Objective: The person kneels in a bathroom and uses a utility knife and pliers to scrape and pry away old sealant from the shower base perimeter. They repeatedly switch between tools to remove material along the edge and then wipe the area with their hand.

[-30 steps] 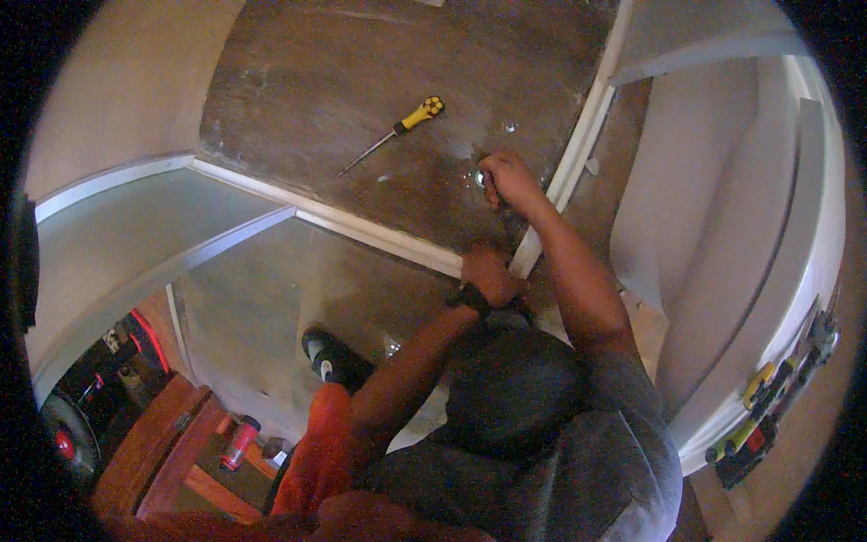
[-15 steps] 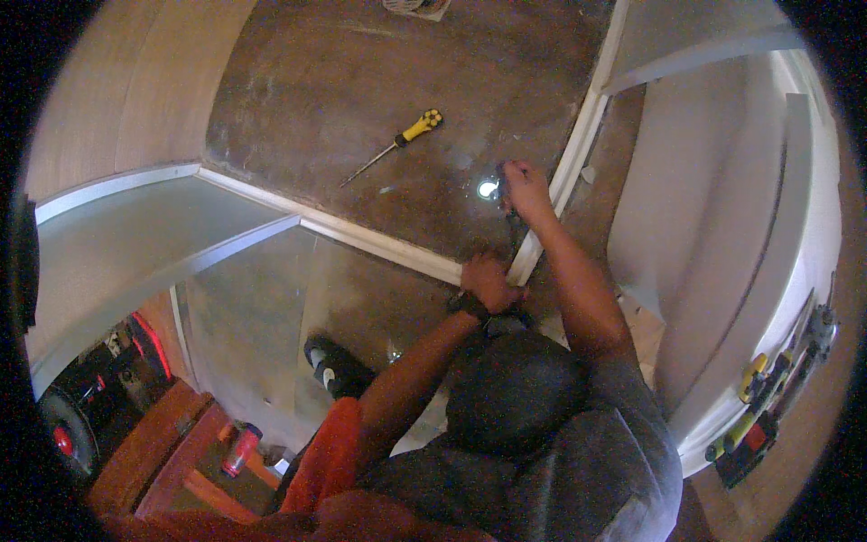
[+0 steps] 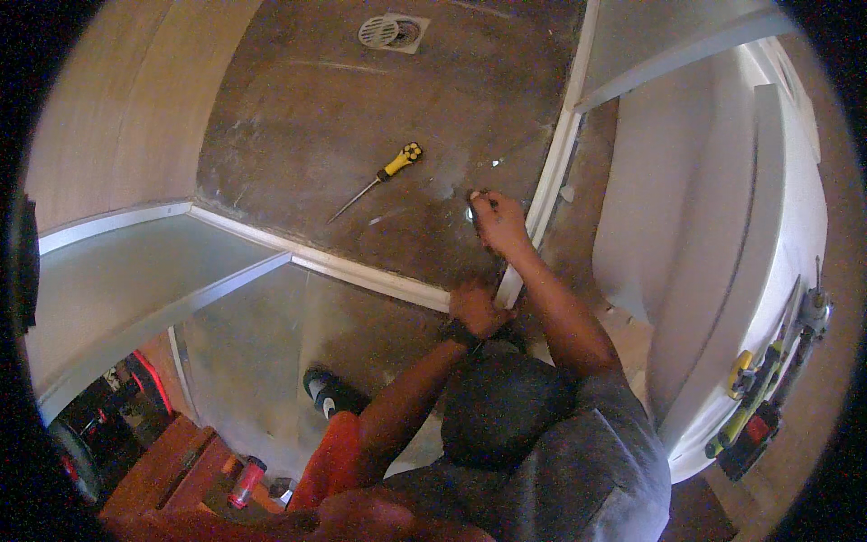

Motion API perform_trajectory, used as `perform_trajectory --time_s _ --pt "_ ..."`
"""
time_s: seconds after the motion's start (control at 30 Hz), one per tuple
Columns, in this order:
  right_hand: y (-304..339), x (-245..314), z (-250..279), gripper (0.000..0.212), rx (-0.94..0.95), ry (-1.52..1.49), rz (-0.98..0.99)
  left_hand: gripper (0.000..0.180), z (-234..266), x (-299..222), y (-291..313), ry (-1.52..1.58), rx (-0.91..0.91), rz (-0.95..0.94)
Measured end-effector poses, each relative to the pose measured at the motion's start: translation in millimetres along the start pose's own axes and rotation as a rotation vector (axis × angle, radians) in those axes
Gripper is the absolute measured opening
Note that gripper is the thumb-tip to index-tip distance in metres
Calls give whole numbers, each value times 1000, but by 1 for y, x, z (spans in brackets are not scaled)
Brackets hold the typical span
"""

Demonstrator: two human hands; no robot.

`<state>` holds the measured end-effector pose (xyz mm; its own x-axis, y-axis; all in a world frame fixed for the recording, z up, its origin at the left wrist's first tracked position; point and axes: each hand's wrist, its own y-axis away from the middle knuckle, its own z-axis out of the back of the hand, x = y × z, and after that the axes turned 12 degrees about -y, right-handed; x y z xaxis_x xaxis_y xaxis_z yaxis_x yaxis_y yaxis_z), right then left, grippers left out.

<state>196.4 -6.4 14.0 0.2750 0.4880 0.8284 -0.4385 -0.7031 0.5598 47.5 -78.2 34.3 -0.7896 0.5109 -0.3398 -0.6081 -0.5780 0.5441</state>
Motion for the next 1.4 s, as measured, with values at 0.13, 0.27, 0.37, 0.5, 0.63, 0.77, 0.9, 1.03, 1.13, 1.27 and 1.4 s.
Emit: perform_trajectory --time_s 0.13,0.27,0.37,0.5,0.63,0.77,0.9,1.03,1.13,1.27,1.4 --pt "-8 16 -8 40 48 144 -18 72 6 -4 -1 -36 109 23" --pt "-25 1 -6 39 474 -132 -192 69 10 -4 -5 19 247 52" --pt "-48 -3 -1 42 630 -186 -524 64 -2 0 -6 32 267 41" --pt "-64 -10 -11 29 682 -98 -661 63 2 -2 0 67 179 88" --pt "-49 7 -22 33 620 -99 -545 62 8 3 2 105 210 65" --pt "-46 11 -22 36 482 -129 -539 59 18 0 2 115 221 71" --pt "-35 12 -37 39 458 -11 -501 58 2 0 1 136 108 102" --pt "-36 8 -44 44 561 -28 -541 54 0 -2 1 99 96 117" --pt "-35 9 -41 47 582 -74 -540 54 -2 1 0 114 129 100" --pt "-40 5 -24 49 564 -168 -550 55 -5 0 0 101 78 79" --pt "-52 -1 -8 49 631 -344 -627 60 15 9 -10 123 282 -7"
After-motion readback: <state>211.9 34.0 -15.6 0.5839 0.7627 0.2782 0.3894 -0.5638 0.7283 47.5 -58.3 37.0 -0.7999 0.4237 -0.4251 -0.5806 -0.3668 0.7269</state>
